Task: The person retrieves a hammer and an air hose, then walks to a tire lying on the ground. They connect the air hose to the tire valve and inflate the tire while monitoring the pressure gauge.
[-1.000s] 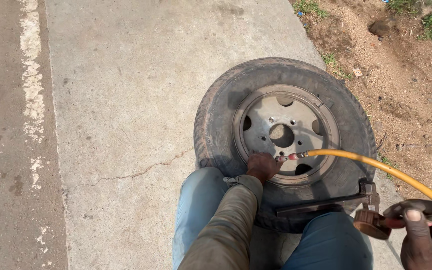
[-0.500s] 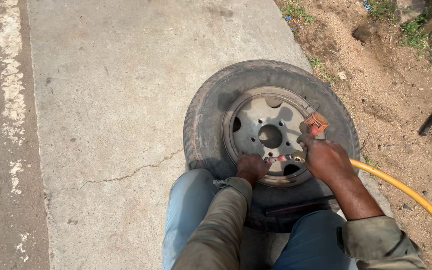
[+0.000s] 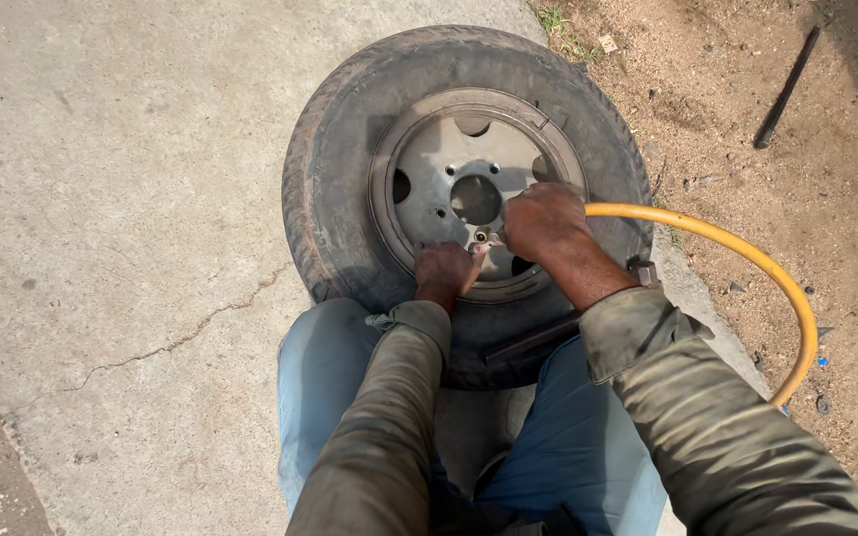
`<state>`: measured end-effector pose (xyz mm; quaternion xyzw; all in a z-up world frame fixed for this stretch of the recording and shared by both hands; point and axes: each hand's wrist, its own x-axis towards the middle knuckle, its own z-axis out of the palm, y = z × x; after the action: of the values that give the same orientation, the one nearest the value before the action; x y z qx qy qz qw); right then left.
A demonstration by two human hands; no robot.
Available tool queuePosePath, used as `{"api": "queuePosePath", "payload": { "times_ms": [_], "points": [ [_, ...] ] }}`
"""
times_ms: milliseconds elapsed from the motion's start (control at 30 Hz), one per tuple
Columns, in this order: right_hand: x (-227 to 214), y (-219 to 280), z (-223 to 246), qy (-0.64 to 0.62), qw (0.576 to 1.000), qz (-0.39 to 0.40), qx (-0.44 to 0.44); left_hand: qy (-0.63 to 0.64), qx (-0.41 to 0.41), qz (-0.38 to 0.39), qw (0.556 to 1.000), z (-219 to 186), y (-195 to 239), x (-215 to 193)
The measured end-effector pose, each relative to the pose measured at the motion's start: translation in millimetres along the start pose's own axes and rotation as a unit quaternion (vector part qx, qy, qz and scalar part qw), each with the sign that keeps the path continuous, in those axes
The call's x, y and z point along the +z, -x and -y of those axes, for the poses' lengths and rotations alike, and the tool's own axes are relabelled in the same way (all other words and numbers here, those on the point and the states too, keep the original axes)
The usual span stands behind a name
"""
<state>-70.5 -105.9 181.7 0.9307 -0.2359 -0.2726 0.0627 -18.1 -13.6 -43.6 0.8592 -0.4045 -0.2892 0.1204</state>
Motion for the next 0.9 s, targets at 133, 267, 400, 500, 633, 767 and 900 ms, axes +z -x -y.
{"api": "queuePosePath", "payload": {
  "times_ms": [133, 267, 400, 500, 633, 767, 900],
  "points": [
    [-4.2, -11.4, 9.1, -0.024, 0.997, 0.062, 0.051, -0.005, -0.015, 0.017, 1.0, -2.0, 2.7, -4.5],
    [-5.1, -29.5, 14.5, -0.009, 0.989, 0.119, 0.092, -0.018, -0.016, 0.045, 0.999, -3.3, 5.7, -13.9],
    [-5.2, -41.3, 11.0, -0.008, 0.985, 0.141, 0.1, -0.008, -0.006, 0.113, 0.994, -7.4, 7.1, -32.6],
    [-3.8, -45.0, 9.5, -0.023, 0.983, 0.149, 0.102, 0.001, 0.021, 0.166, 0.986, 4.7, 0.0, -34.2],
    [-3.6, -49.4, 7.8, -0.029, 0.982, 0.152, 0.104, 0.008, 0.079, 0.084, 0.993, 41.2, -15.2, -23.9],
    [3.6, -51.9, 8.3, -0.021, 0.985, 0.142, 0.091, 0.076, -0.007, -0.033, 0.997, 76.5, -14.2, -28.6],
    [5.6, -50.5, 12.8, -0.026, 0.988, 0.115, 0.095, 0.094, 0.01, -0.022, 0.995, 80.8, -27.2, -11.3]
  ]
}}
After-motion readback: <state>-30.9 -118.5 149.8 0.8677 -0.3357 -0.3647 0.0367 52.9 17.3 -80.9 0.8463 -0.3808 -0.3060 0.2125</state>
